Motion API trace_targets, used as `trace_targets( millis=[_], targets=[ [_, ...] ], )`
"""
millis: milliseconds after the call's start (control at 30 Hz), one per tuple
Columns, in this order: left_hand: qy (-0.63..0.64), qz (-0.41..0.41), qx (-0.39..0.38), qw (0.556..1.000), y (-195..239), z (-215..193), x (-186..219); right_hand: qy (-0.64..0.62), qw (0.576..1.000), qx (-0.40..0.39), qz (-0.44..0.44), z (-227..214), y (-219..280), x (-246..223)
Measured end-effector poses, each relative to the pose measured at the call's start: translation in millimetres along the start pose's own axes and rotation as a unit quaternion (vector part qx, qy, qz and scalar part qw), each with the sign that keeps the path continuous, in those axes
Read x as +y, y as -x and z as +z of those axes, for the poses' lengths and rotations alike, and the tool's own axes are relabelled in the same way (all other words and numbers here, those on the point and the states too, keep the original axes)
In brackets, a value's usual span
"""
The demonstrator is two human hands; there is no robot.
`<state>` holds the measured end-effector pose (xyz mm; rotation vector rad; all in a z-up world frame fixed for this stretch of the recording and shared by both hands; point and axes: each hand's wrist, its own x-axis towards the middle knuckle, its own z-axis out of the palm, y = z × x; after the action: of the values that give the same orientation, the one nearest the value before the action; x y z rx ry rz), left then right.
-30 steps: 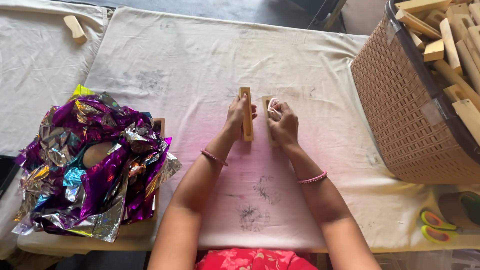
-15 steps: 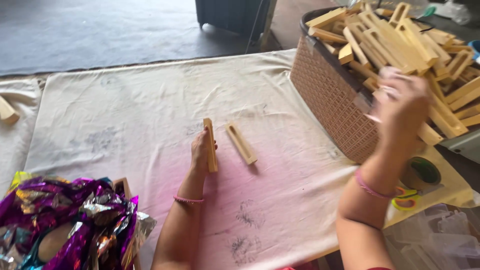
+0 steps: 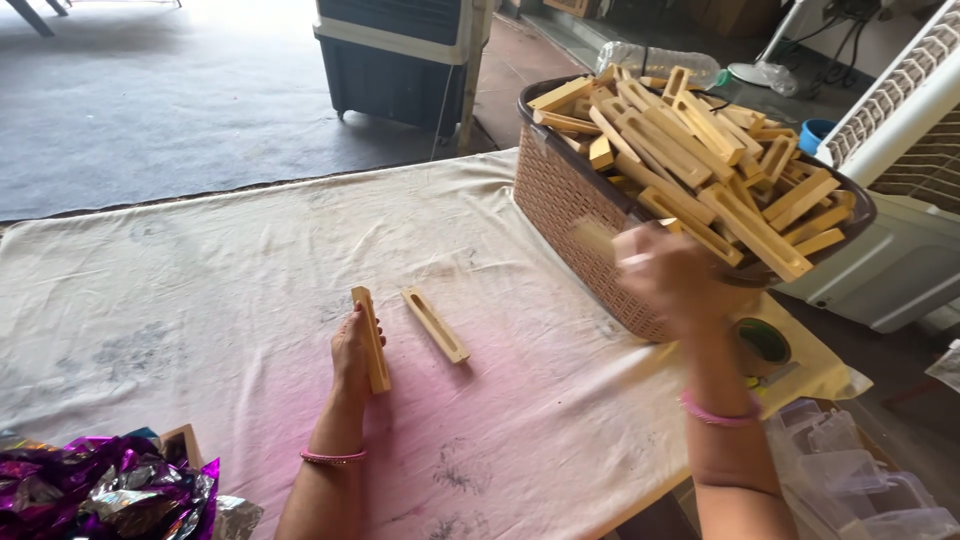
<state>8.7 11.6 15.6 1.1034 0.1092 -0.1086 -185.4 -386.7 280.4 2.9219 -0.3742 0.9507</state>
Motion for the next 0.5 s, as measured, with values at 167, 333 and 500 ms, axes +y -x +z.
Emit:
trace_targets(
  millis=[167, 333, 500],
  targets=[
    [-0.011, -0.001, -0.007, 1.0, 11.3, 1.0, 7.0, 0.124, 0.964, -0.205, -0.118, 102.7, 14.3, -58.1],
    [-0.012, -0.001, -0.004, 1.0, 7.7, 6.0, 13.7, 0.192, 0.976, -0.04, -0.092, 71.1, -57.4, -21.2],
    [-0.015, -0.012, -0.009, 1.0, 6.6, 2.6, 8.0, 0.186, 0.972, -0.01, 0.143, 1.8, -173.3, 50.6]
  ],
)
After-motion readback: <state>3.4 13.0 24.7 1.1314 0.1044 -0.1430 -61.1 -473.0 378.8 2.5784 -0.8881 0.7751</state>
